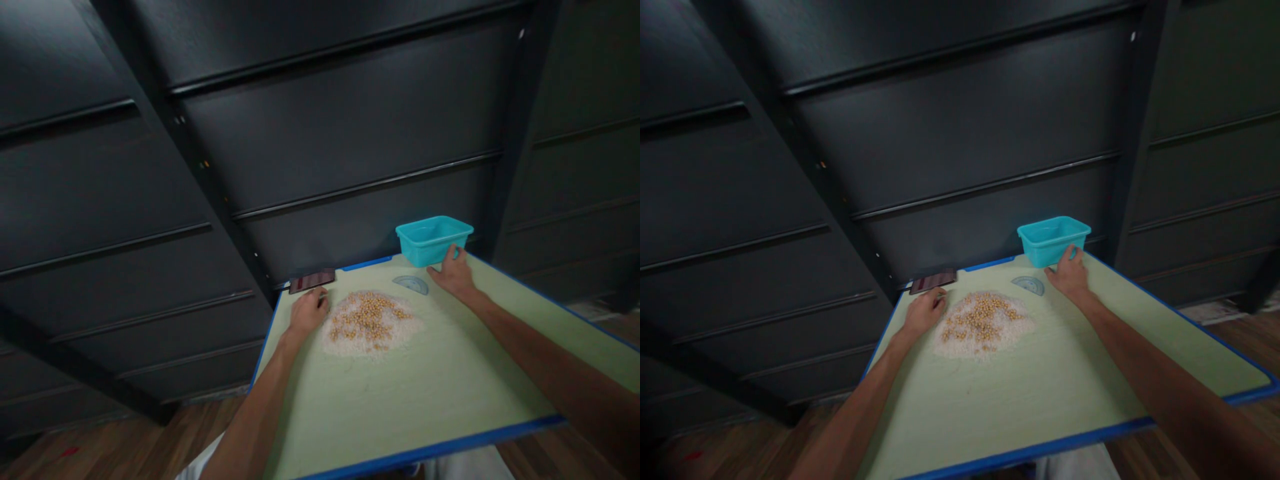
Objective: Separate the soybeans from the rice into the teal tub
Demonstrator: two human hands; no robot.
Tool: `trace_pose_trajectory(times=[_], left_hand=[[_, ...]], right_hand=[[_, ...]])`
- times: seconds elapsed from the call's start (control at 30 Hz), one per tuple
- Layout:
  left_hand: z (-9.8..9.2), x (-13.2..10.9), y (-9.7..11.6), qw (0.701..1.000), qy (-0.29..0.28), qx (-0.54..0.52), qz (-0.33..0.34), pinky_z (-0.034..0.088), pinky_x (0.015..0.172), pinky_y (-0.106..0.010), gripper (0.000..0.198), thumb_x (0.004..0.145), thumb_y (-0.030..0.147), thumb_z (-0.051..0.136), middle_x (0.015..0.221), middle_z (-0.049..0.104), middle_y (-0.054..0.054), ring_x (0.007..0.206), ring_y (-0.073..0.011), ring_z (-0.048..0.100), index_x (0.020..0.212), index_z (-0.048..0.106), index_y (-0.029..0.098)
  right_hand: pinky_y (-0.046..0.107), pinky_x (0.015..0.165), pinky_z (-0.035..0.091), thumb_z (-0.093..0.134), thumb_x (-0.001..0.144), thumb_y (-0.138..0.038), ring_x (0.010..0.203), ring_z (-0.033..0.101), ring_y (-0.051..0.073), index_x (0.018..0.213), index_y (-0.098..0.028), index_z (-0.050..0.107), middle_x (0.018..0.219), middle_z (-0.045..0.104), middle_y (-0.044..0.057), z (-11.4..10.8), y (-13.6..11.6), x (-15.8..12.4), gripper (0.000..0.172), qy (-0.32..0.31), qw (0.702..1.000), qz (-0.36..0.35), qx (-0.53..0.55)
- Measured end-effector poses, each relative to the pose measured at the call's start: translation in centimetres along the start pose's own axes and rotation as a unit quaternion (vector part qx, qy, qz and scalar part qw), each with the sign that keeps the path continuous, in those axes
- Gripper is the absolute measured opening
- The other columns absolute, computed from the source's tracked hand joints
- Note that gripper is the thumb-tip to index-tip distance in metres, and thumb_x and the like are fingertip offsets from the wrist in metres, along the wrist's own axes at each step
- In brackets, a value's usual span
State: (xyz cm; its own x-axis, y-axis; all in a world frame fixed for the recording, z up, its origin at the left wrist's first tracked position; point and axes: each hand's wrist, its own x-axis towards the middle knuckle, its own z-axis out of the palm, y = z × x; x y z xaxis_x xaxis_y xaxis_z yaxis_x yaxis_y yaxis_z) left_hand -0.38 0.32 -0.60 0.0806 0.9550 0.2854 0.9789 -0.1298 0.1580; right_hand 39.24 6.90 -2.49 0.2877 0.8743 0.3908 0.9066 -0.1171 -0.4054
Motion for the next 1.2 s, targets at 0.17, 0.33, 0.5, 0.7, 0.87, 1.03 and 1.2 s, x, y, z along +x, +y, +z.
trace_pose_trajectory(times=[0.17,0.33,0.5,0.7,0.87,1.03,1.2], left_hand=[[0.11,0.06,-0.03,1.0,-0.001,0.004,-0.001,0.044,0.08,-0.037,0.034,0.094,0.036,0.042,0.112,0.076,-0.008,0.105,-0.0277,0.07,0.119,0.063,0.027],[0.02,0.15,-0.02,1.0,-0.002,0.004,-0.001,0.044,0.081,-0.036,0.034,0.094,0.036,0.043,0.111,0.077,-0.008,0.106,-0.0268,0.07,0.12,0.063,0.026],[-0.01,0.09,0.09,1.0,-0.003,-0.001,-0.004,0.044,0.08,-0.037,0.034,0.093,0.033,0.044,0.114,0.076,-0.008,0.106,-0.0277,0.07,0.12,0.063,0.026],[-0.34,-0.18,0.36,1.0,-0.004,-0.002,0.0,0.044,0.082,-0.036,0.033,0.094,0.032,0.043,0.114,0.076,-0.008,0.107,-0.0267,0.07,0.119,0.063,0.025],[-0.4,-0.11,0.46,1.0,-0.01,-0.002,-0.003,0.043,0.079,-0.036,0.033,0.093,0.032,0.044,0.113,0.077,-0.009,0.106,-0.027,0.07,0.12,0.063,0.025],[-0.17,0.07,0.39,1.0,-0.007,-0.002,-0.004,0.043,0.08,-0.037,0.034,0.092,0.032,0.044,0.114,0.077,-0.009,0.105,-0.0281,0.07,0.12,0.063,0.025],[-0.16,0.11,0.27,1.0,-0.005,-0.002,-0.004,0.043,0.08,-0.037,0.034,0.092,0.032,0.044,0.113,0.077,-0.008,0.105,-0.0272,0.07,0.12,0.063,0.025]], right_hand=[[0.055,0.096,0.048,0.058,0.086,-0.048,0.128,0.052,0.049,0.154,0.005,0.012,0.153,0.029,0.041,0.35,0.3,0.23,0.098,0.0,1.0,-0.006,-0.007],[0.058,0.096,0.046,0.058,0.086,-0.048,0.127,0.051,0.051,0.154,0.005,0.01,0.152,0.028,0.043,0.63,0.69,0.46,0.099,0.0,1.0,-0.019,0.001],[0.057,0.098,0.046,0.06,0.086,-0.048,0.127,0.052,0.05,0.154,0.005,0.011,0.152,0.029,0.041,0.62,0.62,0.39,0.099,0.002,1.0,-0.014,-0.005],[0.055,0.1,0.046,0.059,0.087,-0.048,0.13,0.05,0.049,0.155,0.007,0.011,0.155,0.026,0.04,0.55,0.49,0.34,0.1,-0.01,1.0,-0.005,-0.018],[0.057,0.1,0.045,0.061,0.086,-0.048,0.13,0.049,0.05,0.154,0.006,0.011,0.153,0.027,0.042,0.52,0.58,0.42,0.1,-0.008,1.0,-0.013,-0.013],[0.056,0.098,0.046,0.058,0.087,-0.048,0.126,0.053,0.05,0.153,0.006,0.014,0.152,0.029,0.04,0.38,0.5,0.39,0.096,-0.006,1.0,-0.008,-0.003],[0.058,0.097,0.045,0.06,0.086,-0.049,0.126,0.052,0.051,0.154,0.005,0.012,0.151,0.028,0.042,0.55,0.65,0.48,0.099,-0.007,1.0,-0.015,-0.005]])
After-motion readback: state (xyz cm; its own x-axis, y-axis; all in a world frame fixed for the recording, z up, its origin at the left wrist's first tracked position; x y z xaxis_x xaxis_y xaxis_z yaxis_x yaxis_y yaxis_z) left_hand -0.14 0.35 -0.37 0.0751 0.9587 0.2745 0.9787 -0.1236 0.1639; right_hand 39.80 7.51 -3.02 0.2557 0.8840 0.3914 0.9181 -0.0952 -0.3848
